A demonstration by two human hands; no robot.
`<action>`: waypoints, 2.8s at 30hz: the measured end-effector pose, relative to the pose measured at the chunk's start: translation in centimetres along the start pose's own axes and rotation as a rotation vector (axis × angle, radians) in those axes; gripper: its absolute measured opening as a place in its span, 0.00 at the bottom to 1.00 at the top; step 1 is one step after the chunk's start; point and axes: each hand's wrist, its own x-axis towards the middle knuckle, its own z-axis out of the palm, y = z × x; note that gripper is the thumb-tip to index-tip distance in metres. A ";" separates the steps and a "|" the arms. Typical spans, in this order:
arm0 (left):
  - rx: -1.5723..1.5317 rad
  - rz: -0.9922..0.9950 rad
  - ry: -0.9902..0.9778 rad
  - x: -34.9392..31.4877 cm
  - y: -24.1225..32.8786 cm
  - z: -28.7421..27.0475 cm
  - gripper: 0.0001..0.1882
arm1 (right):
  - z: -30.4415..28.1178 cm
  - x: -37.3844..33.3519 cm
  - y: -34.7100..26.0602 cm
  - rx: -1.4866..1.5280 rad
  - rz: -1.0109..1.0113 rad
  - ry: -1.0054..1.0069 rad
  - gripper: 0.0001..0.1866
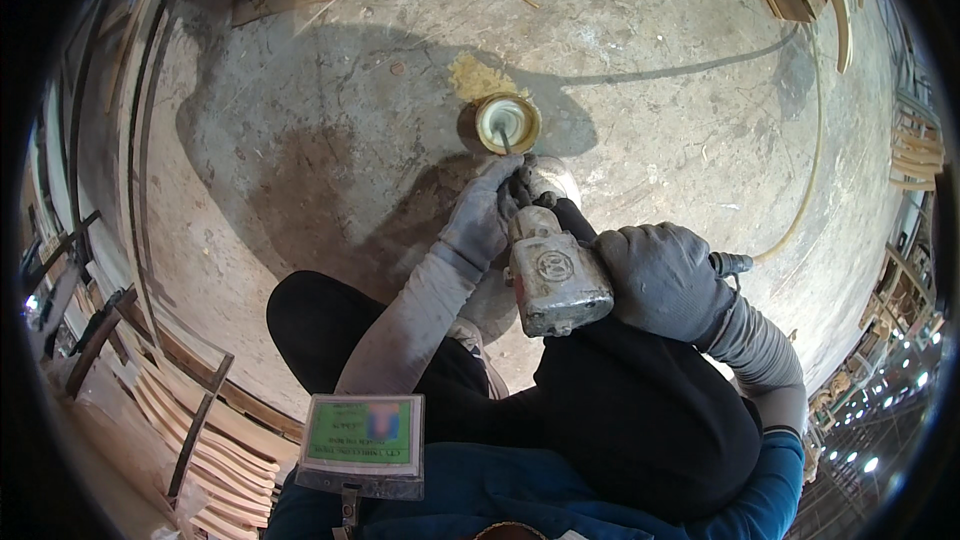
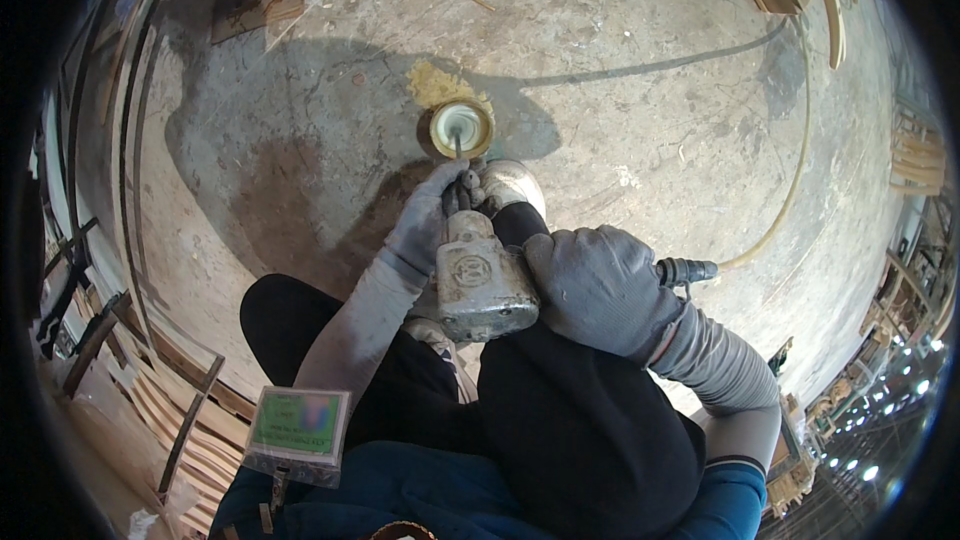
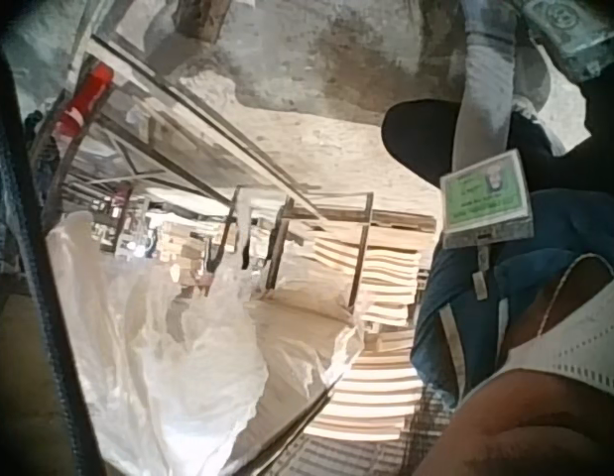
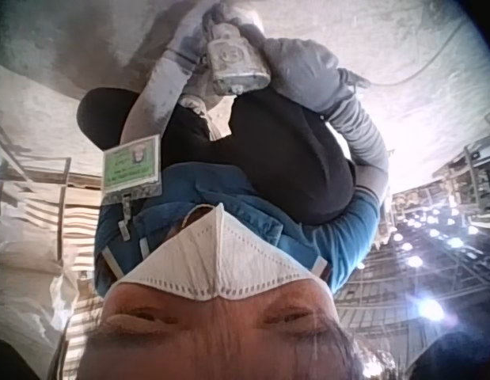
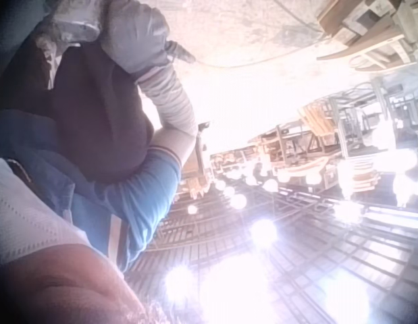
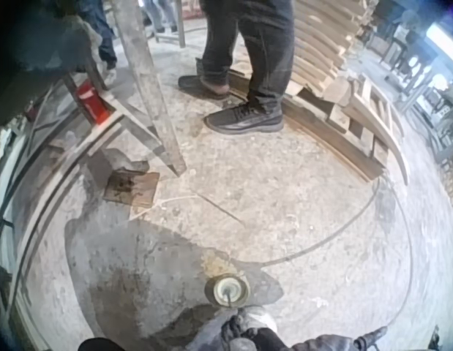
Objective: The person mixes a yellowish liquid into a container, stirs it with a brush, and applies the mixture to wooden chair frames using a brush. The person works on multiple chairs in a workshop setting.
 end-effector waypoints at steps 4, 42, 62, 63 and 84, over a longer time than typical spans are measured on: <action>-0.063 -0.086 -0.037 0.1 0.5 -0.1 0.10 | -0.3 -0.1 -0.1 -0.020 0.011 -0.016 0.12; -0.186 -0.146 -0.150 0.8 -0.9 -0.1 0.15 | -0.4 -0.8 0.4 0.003 0.109 -0.047 0.12; -0.194 -0.174 -0.241 -4.0 2.7 1.7 0.16 | -3.0 -1.4 -0.3 0.098 0.005 0.145 0.26; -0.269 -0.147 -0.189 -4.2 3.6 2.6 0.15 | -2.9 -1.2 -0.2 0.090 -0.033 0.227 0.28; 0.555 0.659 0.300 6.5 18.3 1.5 0.16 | 3.6 5.3 11.4 0.027 0.110 0.653 0.28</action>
